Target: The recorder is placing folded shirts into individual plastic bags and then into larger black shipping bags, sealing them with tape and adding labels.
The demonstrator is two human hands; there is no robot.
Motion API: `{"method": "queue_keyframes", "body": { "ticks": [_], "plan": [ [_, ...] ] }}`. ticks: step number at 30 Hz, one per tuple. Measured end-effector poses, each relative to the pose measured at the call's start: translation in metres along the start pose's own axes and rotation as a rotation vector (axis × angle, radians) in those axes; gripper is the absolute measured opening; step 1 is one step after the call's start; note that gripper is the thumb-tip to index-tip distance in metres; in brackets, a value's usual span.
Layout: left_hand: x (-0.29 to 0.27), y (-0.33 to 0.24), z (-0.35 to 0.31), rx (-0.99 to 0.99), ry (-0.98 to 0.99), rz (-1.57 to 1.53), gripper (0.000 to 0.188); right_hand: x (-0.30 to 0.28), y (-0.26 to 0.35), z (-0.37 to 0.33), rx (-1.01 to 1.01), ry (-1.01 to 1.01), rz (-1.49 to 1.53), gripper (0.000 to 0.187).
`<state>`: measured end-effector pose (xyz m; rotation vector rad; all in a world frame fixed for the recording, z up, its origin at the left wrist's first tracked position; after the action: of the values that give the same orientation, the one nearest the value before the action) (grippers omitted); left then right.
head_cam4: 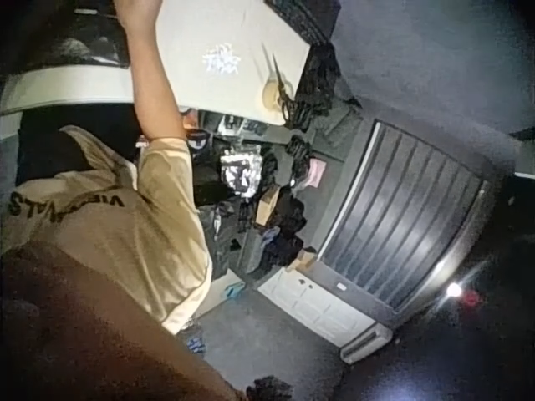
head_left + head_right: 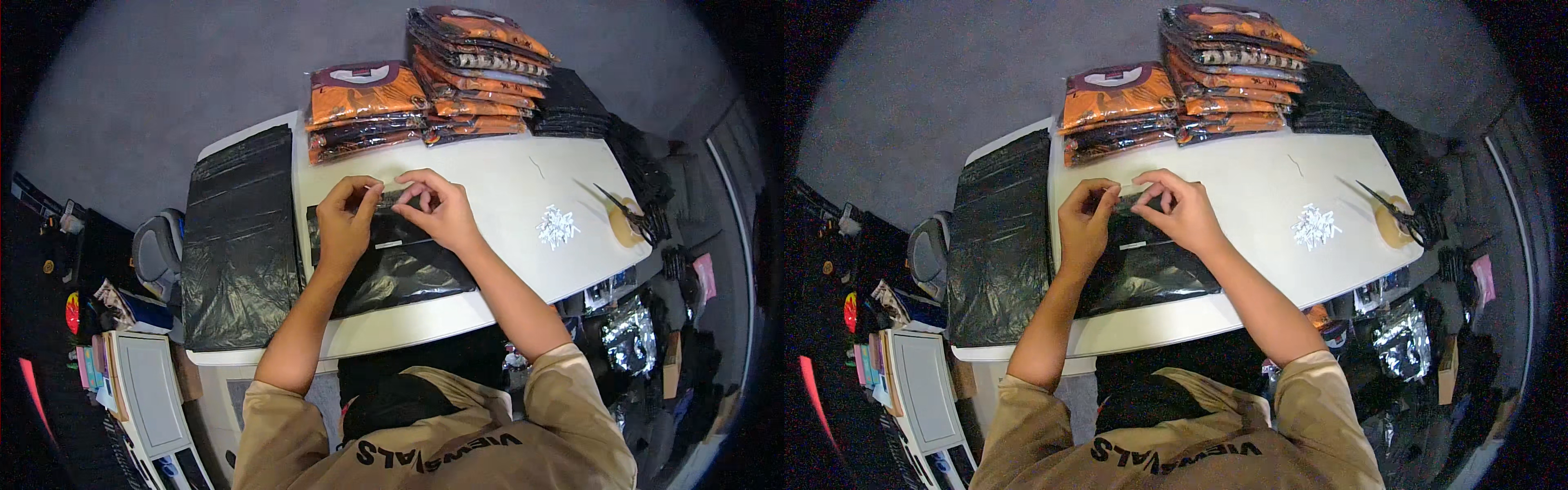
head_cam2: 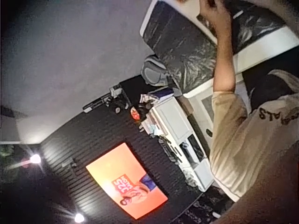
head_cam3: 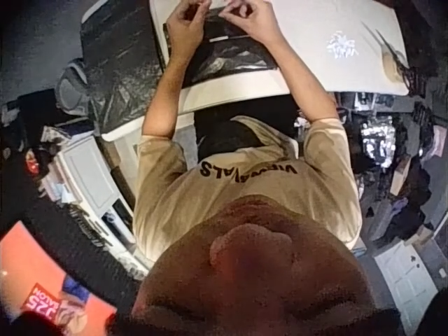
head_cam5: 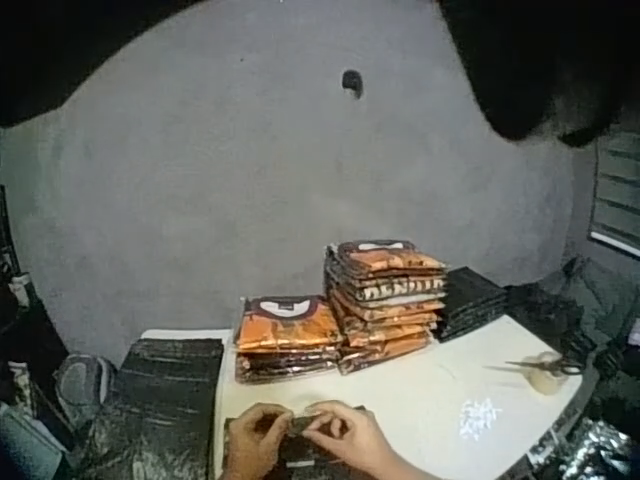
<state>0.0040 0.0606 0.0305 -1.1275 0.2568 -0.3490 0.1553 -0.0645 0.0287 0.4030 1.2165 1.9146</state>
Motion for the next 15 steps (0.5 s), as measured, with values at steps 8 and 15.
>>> {"method": "queue_keyframes", "body": {
  "ticks": [8,15],
  "plan": [
    [-0.005,-0.005,0.006,-0.010,-0.138,0.009,0.012,-0.012,-0.006,0.005,-0.056,-0.085,-0.037,0.063],
    [-0.007,0.008,0.005,0.000,-0.102,-0.010,0.012,-0.012,0.011,0.004,-0.280,-0.067,-0.067,0.043]
  ]
}}
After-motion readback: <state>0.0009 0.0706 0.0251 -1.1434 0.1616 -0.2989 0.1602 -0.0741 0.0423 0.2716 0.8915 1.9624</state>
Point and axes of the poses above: each hand's wrist, its own z-axis towards the middle knuckle, its own x-axis out of the palm, y = z × x, the point moved 1 cm from there along z, towards the middle knuckle, and after that the axes turned 15 degrees about -y, right-handed, at the moved point
